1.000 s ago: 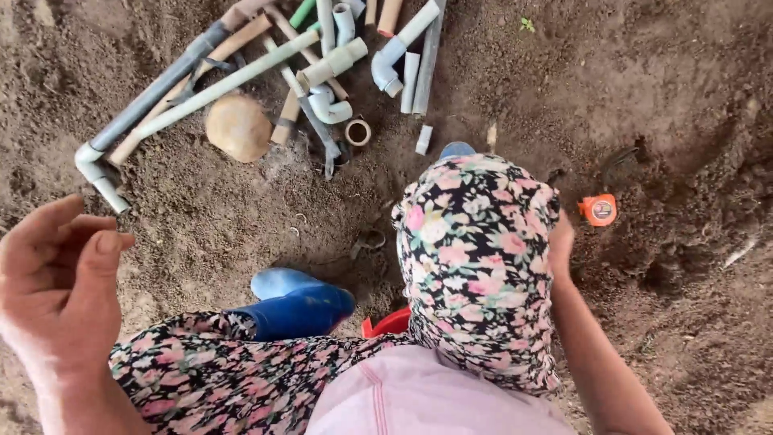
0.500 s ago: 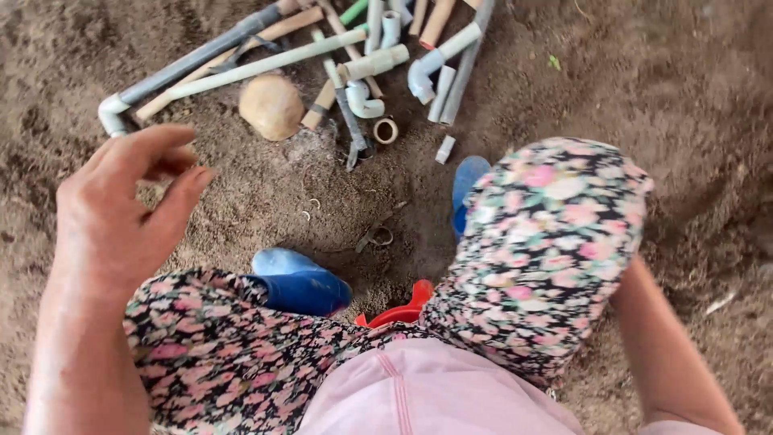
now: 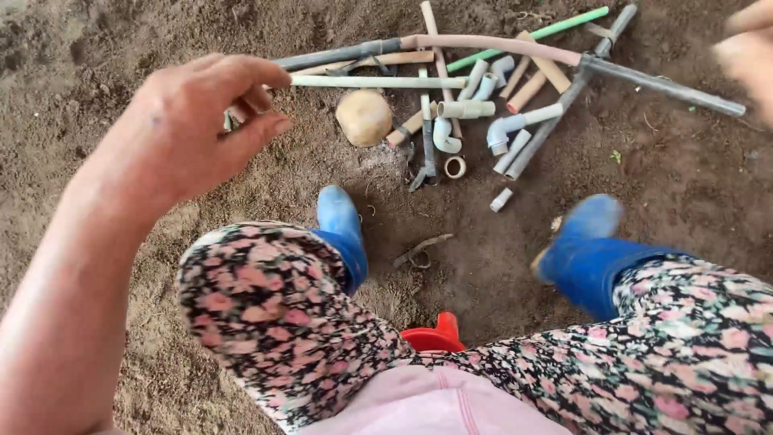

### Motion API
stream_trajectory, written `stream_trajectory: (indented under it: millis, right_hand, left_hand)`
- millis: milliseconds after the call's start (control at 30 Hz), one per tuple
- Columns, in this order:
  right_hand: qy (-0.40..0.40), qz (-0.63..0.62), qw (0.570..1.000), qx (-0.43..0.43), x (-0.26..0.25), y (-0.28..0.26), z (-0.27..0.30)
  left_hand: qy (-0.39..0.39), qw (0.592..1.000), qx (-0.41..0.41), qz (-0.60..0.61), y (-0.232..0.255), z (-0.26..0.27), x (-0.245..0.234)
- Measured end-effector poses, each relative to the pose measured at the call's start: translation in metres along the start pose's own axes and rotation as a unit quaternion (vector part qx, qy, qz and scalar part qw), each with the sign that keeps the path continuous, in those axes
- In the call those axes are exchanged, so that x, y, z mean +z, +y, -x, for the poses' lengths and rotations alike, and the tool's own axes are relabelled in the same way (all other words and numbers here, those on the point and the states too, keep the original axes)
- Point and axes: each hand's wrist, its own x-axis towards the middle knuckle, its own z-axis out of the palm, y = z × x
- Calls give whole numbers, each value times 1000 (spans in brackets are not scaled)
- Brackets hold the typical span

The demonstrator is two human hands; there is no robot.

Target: The person assembles a long pipe structure by connecting various PVC pipe segments and fittings. They use a rock as a makeshift hammer to tap the pieces together and secure the joints with black tape. The person works on the ground, handling different pipe lengths and elbow joints to build the assembly.

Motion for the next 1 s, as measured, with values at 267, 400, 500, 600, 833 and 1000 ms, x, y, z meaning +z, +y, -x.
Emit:
stream_trajectory:
  millis: [267, 400, 500, 600, 833, 1000]
  right_hand:
    - [-432, 227, 829, 274, 67, -177, -60]
    - [-470, 210, 814, 270, 90, -145, -60]
    - [-493, 133, 802, 311, 106, -115, -50]
    - [-600, 108, 731, 306, 105, -99, -61]
    - [-600, 95, 695, 383, 104, -72, -38]
    - [-636, 144, 651, 388, 101, -98, -61]
  left_hand:
    - [-132, 958, -235, -102, -157, -57, 142]
    - [-133, 941, -269, -155, -246, -91, 257]
    - [-62, 952, -260, -151, -297, -126, 316]
    - [-96, 934, -261, -223, -320, -169, 334]
    - [-255, 902, -289, -194, -355, -203, 349]
    - [-305, 888, -268, -217, -348, -200, 336]
